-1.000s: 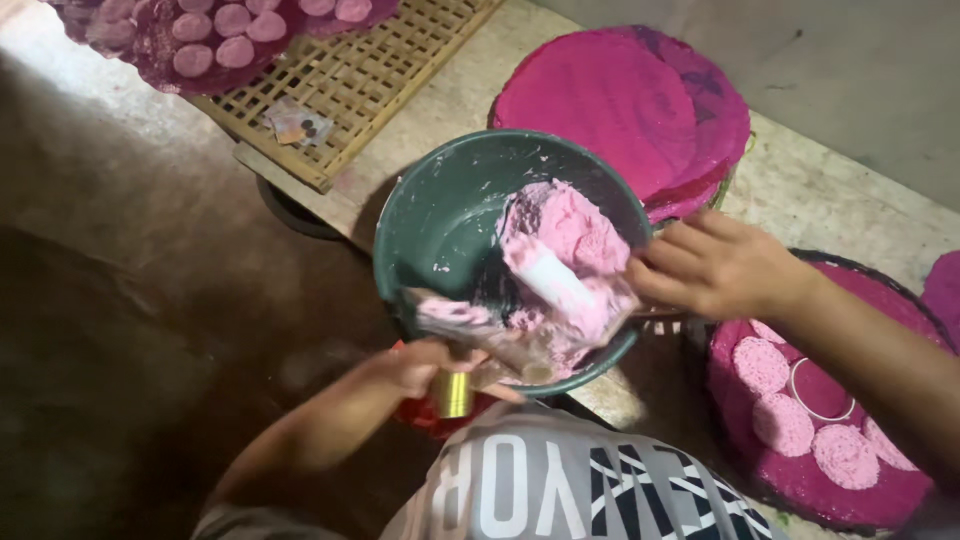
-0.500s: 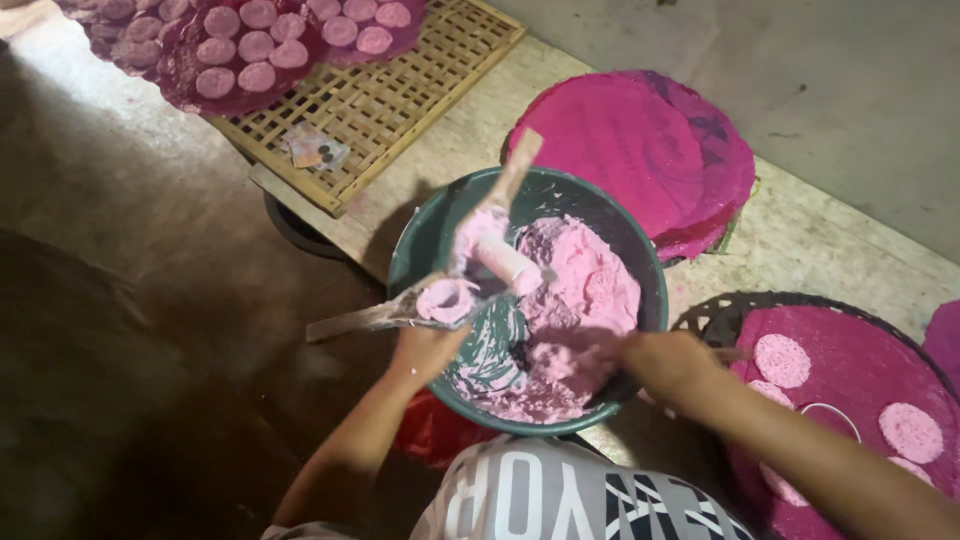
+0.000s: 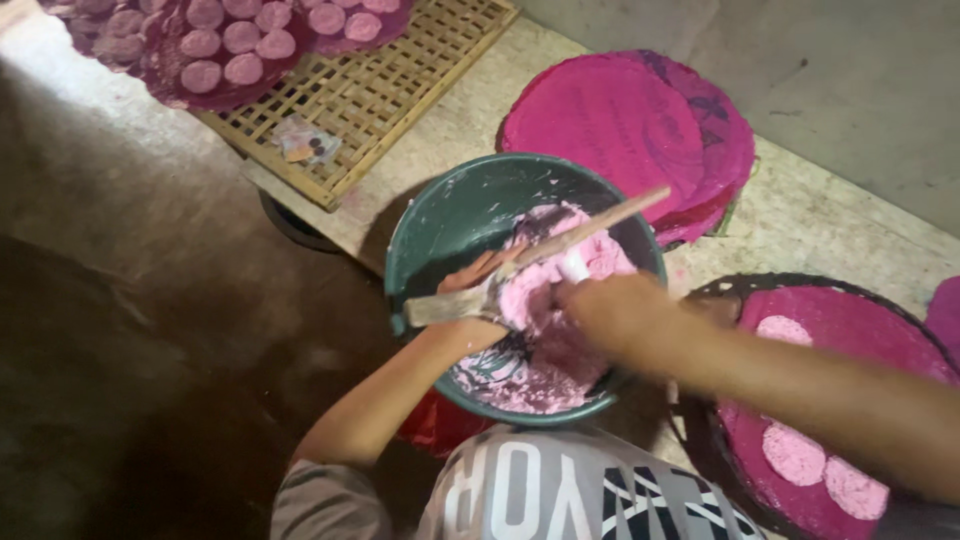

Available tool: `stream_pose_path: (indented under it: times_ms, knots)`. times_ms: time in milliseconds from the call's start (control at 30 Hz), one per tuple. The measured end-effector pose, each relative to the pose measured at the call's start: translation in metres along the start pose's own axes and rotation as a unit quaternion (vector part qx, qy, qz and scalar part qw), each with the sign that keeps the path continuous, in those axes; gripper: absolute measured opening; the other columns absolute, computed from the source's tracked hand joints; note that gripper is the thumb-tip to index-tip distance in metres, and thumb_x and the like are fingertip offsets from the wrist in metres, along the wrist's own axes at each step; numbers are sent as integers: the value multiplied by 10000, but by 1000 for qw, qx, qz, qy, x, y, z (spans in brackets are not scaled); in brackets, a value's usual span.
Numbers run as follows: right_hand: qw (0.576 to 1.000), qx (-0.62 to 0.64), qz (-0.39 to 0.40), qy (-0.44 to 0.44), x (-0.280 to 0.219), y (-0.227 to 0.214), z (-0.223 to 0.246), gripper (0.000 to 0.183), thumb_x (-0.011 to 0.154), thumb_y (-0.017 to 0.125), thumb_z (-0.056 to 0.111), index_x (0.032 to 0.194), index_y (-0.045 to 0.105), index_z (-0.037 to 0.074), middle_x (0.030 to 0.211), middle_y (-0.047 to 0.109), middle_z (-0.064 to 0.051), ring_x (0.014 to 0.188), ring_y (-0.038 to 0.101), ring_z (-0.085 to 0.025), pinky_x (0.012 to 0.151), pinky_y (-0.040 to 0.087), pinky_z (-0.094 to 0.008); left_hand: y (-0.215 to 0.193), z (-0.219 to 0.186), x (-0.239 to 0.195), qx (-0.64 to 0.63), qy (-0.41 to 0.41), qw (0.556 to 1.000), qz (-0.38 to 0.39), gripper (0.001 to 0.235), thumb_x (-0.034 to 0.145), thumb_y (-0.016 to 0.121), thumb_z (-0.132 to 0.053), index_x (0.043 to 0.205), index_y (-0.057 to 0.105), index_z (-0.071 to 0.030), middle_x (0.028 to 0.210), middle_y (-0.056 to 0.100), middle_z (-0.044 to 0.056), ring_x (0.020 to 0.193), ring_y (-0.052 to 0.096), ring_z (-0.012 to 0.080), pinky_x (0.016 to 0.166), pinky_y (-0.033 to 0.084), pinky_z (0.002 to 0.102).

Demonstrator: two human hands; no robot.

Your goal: The person scoops pink dough from a green bowl and presses it into a circular mold on a pink mat, then removes the shaped dough and places it on a tray. The process is repeated multiple times to produce uniform round pieces.

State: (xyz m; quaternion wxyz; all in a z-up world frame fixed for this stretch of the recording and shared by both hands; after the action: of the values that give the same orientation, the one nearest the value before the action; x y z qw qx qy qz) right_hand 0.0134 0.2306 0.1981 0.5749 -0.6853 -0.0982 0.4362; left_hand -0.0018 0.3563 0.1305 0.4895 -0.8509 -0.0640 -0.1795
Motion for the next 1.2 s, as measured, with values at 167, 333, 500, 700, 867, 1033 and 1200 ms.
stream_pose_path:
  times_ms: [167, 333, 500, 700, 867, 1033, 1200]
  knots:
    - [891, -308, -229, -242, -35, 22, 65, 413, 879, 618, 192, 1250, 611, 10, 912, 652, -91, 698, 658, -227, 512, 568, -341, 43, 16, -32, -137, -40, 982, 120, 493, 944, 630, -372, 1380, 605, -143, 1358, 647, 119, 1225, 620, 307, 1019, 481, 397]
    - [927, -221, -272, -138, -81, -33, 9, 535, 720, 630, 143, 1251, 644, 71, 1050, 672, -83, 771, 707, -245, 592, 594, -362, 41, 72, -42, -179, -118, 974, 67, 464, 873, 685, -292, 1289, 636, -92, 1240, 700, 125, 1186, 661, 304, 1047, 510, 390]
    - [976, -100, -184, -64, -71, -52, -21, 465, 793, 621, 119, 1249, 646, 204, 1003, 707, -23, 687, 723, -252, 556, 581, -391, 3, 57, -31, -95, -21, 994, -41, 543, 881, 755, -321, 1344, 626, -68, 1322, 664, 144, 1225, 616, 364, 1058, 465, 455]
    - [935, -186, -262, -152, -39, -57, 26, 566, 772, 630, 178, 1336, 610, 135, 974, 707, -76, 660, 724, -242, 426, 551, -372, -3, 17, -12, -40, -29, 999, 1, 703, 786, 745, -356, 1426, 551, -138, 1393, 630, 136, 1256, 599, 360, 1013, 484, 456]
    - [922, -195, -245, -226, -37, -34, 64, 403, 826, 618, 203, 1195, 596, 44, 914, 679, -101, 690, 720, -245, 574, 569, -375, -6, 10, -1, -6, -72, 995, 73, 647, 863, 739, -394, 1453, 553, -205, 1381, 625, 144, 1237, 601, 359, 1021, 490, 479]
    - [972, -102, -185, -98, -74, -49, -3, 506, 842, 575, 118, 1339, 605, 209, 929, 681, -69, 696, 734, -243, 517, 586, -376, -23, 49, -9, 3, -200, 977, 79, 773, 771, 770, -472, 1452, 505, -220, 1336, 635, 108, 1171, 643, 307, 1007, 526, 406]
    - [947, -227, -197, -114, -24, -25, 34, 295, 882, 581, 180, 1153, 604, 63, 923, 672, -96, 689, 724, -227, 488, 576, -354, -34, 2, -2, 48, 40, 995, -82, 742, 792, 748, -414, 1453, 513, -170, 1378, 656, 109, 1178, 643, 318, 980, 540, 416]
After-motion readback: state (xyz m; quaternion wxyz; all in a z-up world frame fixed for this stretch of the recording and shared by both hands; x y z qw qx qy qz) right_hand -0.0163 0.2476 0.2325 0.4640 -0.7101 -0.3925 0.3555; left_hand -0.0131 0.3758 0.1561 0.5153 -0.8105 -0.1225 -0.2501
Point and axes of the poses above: each hand's wrist, its own x-axis towards the middle knuckle, its own y-axis out of the palm, z = x × y, the point moved 10 cm from there along x, towards the middle knuckle
